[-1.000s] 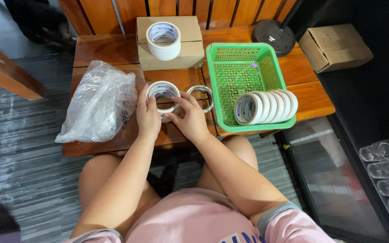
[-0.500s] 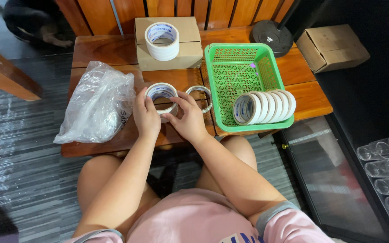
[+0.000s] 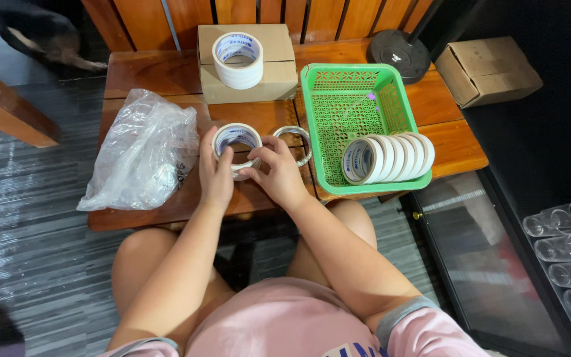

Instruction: The person removes rolls of white tape from a green basket and places them on a wooden bench. They then separate the rolls into individual pieces and stack them back into the basket.

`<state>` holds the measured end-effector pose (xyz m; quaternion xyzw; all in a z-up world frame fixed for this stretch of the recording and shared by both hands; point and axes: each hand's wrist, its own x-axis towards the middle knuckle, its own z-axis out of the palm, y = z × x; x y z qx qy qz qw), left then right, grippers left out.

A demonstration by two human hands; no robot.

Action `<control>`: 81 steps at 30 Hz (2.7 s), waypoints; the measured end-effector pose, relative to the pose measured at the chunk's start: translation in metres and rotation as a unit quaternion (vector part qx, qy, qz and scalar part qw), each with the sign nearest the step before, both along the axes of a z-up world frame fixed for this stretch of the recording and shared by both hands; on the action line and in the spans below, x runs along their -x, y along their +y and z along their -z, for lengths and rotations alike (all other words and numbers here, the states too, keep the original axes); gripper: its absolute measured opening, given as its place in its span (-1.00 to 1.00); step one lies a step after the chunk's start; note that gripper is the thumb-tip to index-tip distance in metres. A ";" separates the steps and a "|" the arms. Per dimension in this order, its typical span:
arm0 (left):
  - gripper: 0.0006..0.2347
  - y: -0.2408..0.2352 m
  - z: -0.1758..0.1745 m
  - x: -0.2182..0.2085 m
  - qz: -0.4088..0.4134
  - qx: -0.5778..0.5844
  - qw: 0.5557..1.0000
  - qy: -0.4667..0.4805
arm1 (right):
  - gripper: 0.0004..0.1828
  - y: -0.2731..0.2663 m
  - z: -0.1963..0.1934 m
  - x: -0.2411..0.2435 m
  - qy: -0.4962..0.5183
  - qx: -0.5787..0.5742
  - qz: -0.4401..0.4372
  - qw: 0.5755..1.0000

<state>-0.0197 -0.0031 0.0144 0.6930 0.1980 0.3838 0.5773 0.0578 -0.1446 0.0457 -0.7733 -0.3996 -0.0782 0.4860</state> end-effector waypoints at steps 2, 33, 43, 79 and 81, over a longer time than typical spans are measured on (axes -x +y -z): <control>-0.42 0.004 -0.005 0.007 0.073 0.051 0.995 -0.033 | -0.66 -0.001 -0.001 -0.001 -0.003 0.001 -0.009 1.000; 0.12 0.009 -0.037 0.024 0.084 -0.074 0.979 0.168 | -0.72 0.002 -0.015 0.002 -0.098 0.105 -0.042 0.989; 0.07 0.004 -0.041 0.022 0.066 -0.103 0.975 0.184 | -0.84 0.019 0.027 -0.008 -0.151 0.116 -0.059 0.980; 0.11 0.006 -0.009 0.023 0.057 -0.145 0.976 0.151 | -0.87 0.017 -0.020 0.010 -0.211 0.082 -0.034 0.973; 0.15 0.012 -0.010 0.019 0.056 -0.167 0.975 0.133 | -0.86 0.015 -0.019 0.009 -0.197 0.069 -0.041 0.977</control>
